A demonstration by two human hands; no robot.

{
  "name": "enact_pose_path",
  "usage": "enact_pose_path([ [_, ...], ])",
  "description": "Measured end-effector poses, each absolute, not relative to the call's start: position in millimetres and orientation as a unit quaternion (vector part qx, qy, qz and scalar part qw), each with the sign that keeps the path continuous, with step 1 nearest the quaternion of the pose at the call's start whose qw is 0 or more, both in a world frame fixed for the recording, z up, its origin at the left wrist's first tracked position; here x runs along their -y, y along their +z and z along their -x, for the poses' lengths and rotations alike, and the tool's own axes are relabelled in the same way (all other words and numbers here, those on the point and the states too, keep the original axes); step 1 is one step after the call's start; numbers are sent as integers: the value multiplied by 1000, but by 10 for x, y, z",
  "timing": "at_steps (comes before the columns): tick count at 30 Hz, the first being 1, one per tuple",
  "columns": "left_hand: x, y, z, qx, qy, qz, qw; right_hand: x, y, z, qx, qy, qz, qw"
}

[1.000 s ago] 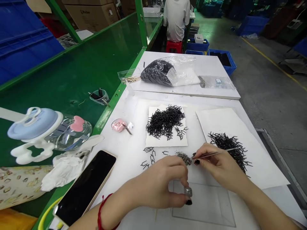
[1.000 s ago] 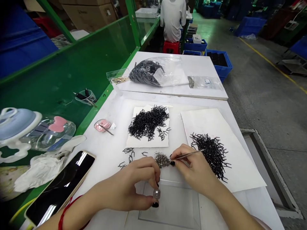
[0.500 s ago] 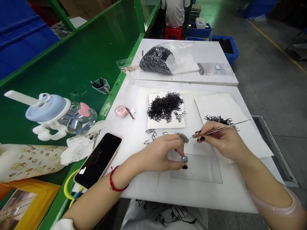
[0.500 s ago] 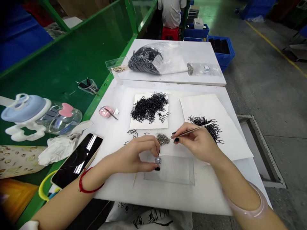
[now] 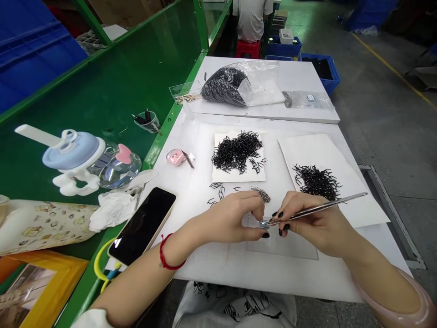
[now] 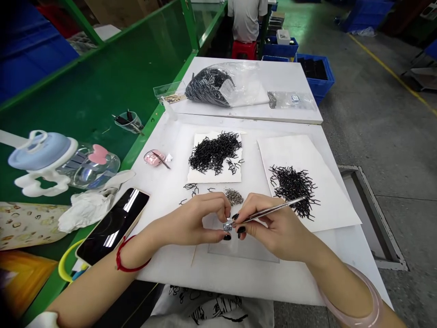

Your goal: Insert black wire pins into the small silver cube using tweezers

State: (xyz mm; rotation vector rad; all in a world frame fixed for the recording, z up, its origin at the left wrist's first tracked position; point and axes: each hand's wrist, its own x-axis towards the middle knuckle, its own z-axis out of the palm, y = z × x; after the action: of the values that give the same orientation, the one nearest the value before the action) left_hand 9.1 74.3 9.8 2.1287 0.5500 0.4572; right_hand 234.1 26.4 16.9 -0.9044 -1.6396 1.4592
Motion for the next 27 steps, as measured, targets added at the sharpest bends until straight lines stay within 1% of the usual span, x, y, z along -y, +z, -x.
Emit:
enact_pose_path([
  [17,-753,76,-87,-223,181,-837,466,-288,156,-2359,654,563,351,364],
  [23,-747,81,-91,-226,183,-835,468,-277,154,-2362,644,569,343,379],
  [27,-744,85,-92,-229,181,-835,467,-273,151,-2359,648,564,348,375],
])
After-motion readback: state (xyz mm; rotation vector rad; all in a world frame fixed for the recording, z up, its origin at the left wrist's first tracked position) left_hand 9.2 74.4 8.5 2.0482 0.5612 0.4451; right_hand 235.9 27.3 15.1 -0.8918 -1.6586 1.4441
